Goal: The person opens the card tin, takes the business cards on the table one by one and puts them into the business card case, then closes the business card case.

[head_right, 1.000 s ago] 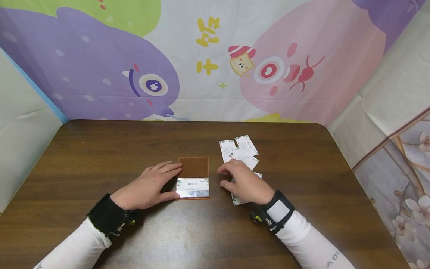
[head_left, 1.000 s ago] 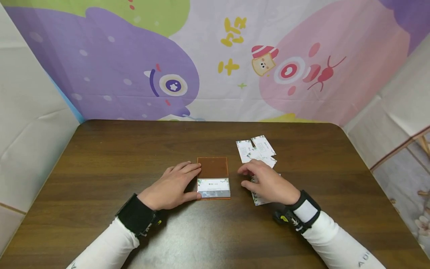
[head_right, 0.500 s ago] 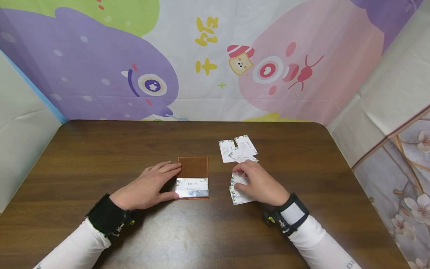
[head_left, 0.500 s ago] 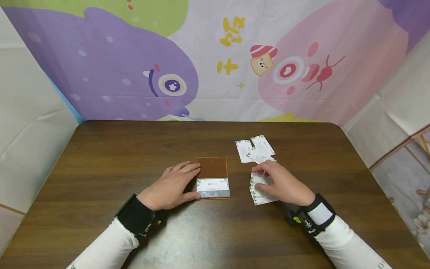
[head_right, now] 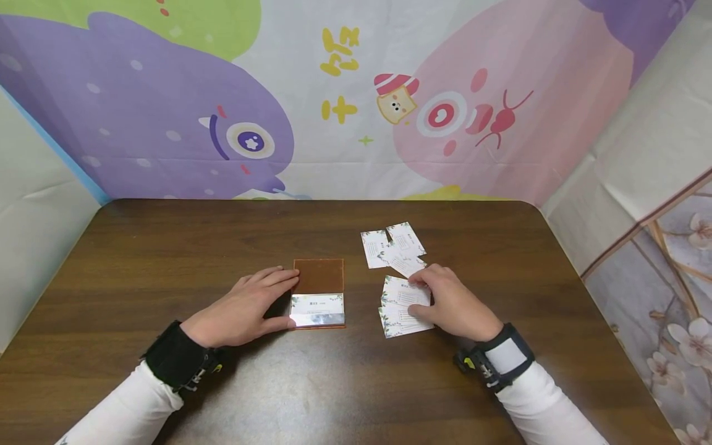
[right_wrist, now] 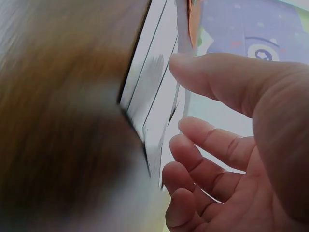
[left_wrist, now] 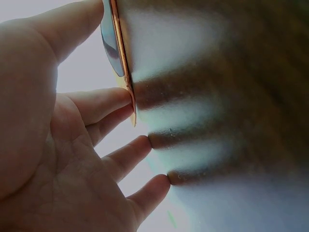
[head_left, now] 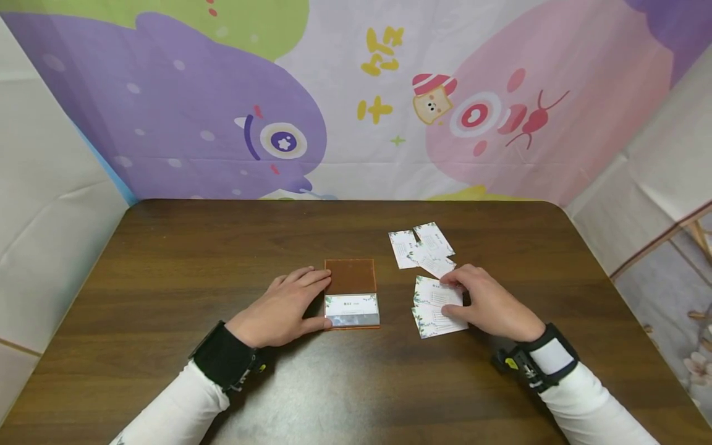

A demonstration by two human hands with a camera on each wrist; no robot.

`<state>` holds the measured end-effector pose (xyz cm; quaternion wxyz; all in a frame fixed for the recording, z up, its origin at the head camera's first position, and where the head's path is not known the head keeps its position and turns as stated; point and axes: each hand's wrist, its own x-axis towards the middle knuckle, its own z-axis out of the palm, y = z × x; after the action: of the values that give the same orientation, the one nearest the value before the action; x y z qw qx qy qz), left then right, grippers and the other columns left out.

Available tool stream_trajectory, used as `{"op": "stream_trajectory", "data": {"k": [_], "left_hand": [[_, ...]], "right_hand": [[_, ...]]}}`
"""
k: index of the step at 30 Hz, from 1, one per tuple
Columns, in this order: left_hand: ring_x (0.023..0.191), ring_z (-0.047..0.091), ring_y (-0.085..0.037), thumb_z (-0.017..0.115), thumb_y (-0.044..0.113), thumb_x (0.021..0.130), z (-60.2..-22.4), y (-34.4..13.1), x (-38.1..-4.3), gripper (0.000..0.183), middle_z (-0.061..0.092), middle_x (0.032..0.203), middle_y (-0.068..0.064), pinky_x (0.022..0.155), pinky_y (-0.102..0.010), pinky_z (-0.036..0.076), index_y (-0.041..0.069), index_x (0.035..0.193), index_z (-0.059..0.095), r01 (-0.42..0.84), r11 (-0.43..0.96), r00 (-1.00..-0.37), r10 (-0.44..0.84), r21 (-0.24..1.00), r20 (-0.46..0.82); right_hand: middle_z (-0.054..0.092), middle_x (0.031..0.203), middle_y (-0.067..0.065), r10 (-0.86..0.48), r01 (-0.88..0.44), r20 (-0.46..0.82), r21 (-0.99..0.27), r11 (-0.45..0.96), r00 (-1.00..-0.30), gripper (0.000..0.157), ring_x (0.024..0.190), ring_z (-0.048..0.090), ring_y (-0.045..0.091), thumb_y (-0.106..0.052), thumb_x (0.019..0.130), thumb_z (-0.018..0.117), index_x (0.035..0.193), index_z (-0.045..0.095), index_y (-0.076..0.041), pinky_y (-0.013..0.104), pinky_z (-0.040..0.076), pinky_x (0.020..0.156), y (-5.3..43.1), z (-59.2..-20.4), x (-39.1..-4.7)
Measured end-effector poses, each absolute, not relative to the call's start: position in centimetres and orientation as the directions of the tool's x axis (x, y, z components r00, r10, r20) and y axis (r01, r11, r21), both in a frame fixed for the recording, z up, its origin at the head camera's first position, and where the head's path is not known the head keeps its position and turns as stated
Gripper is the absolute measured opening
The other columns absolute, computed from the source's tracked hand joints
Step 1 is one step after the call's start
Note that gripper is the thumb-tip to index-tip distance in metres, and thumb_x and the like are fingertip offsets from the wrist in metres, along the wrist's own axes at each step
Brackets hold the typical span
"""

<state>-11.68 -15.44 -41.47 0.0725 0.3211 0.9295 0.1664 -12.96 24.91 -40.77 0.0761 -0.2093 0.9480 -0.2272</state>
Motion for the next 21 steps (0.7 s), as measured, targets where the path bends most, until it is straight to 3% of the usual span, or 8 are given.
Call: {"op": "stream_trajectory", "data": {"k": [6, 21], "left_hand": [[0.153, 0.035, -0.042, 0.075, 0.049, 0.098, -41.4, -15.5, -11.6, 0.083, 0.045, 0.163, -0.015, 0.115, -0.066, 0.036, 0.002, 0.16, 0.046, 0.571, 0.739, -0.782, 0.622, 0.358, -0.034], [0.153, 0.035, -0.041, 0.075, 0.049, 0.098, -41.5, -15.5, -11.6, 0.082, 0.045, 0.163, -0.015, 0.114, -0.066, 0.037, 0.002, 0.159, 0.047, 0.579, 0.736, -0.78, 0.626, 0.351, -0.027]], "right_hand": [[0.065, 0.117, 0.008, -0.418, -0.35, -0.054, -0.457, 0.818, -0.907, 0.046, 0.104, 0.054, 0.026, -0.022, 0.09, 0.088, 0.127, 0.07, -0.003, 0.045, 0.048, 0.088, 25.8, -40.9, -13.0], [0.064, 0.118, 0.008, -0.376, -0.302, -0.089, -0.441, 0.845, -0.922, 0.043, 0.107, 0.053, 0.028, -0.028, 0.09, 0.088, 0.123, 0.072, -0.007, 0.046, 0.048, 0.088, 26.6, -41.1, -13.2]]}}
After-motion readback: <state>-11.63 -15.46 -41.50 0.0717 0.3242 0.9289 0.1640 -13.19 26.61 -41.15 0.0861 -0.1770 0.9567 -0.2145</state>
